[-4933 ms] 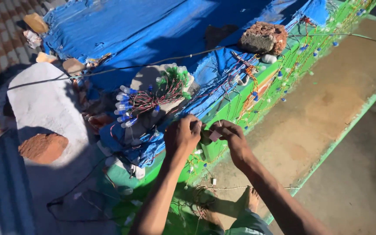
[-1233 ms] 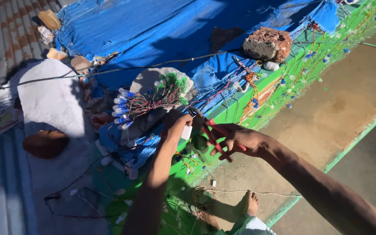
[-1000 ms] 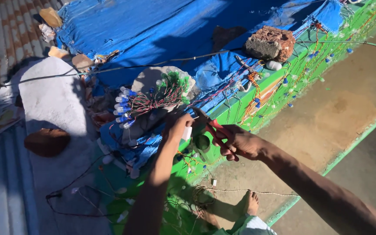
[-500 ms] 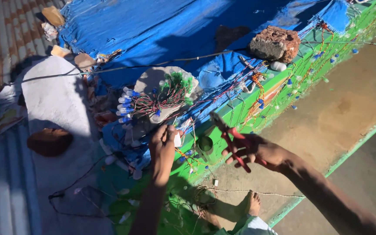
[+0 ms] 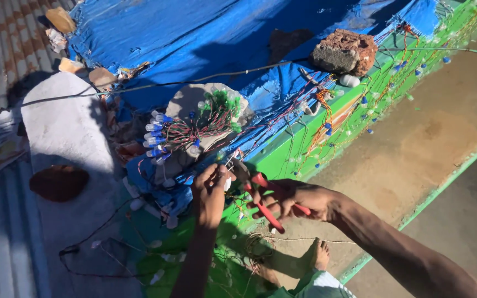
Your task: The person is connecting or repairing a string of decorative lights.
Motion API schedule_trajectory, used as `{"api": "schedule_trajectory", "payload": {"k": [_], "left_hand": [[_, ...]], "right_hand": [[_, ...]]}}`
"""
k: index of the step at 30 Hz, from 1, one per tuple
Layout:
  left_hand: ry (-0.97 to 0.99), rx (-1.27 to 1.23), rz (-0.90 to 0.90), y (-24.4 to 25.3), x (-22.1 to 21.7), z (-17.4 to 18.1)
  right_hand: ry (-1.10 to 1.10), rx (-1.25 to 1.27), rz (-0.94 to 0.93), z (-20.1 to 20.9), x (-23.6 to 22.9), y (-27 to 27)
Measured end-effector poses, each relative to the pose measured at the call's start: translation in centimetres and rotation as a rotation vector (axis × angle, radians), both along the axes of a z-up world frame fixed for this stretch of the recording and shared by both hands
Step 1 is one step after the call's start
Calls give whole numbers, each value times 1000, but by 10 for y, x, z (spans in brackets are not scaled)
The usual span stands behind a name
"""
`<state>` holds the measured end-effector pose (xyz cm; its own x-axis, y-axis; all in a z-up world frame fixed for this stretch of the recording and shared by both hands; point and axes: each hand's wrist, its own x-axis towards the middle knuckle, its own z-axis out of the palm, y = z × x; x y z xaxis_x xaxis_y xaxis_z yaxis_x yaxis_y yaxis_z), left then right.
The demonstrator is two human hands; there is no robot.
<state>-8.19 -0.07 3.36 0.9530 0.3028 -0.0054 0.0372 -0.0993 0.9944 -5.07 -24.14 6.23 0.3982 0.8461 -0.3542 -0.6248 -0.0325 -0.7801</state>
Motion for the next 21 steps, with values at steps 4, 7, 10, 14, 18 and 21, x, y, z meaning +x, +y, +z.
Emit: {"api": "schedule_trajectory", "payload": {"k": [4,7,10,14,18,21], "left_hand": [[3,57,3,0,-5,0],[8,40,-11,-3,-5,12],[-38,8,-24,-1,-5,6],[-22,12,-35,1,-4,0],[-8,2,-39,1,-5,5],[-12,19,-27,1,-6,-2]], "right_hand": [[111,54,-74,23,6,13],[101,-174,-107,38,11,13],[85,-120,-47,34,12,9],[59,-84,-73,7,11,2],[-54,-115,-129,-16,1,2],[-255,-323,-148,-38,-8,-4]]}}
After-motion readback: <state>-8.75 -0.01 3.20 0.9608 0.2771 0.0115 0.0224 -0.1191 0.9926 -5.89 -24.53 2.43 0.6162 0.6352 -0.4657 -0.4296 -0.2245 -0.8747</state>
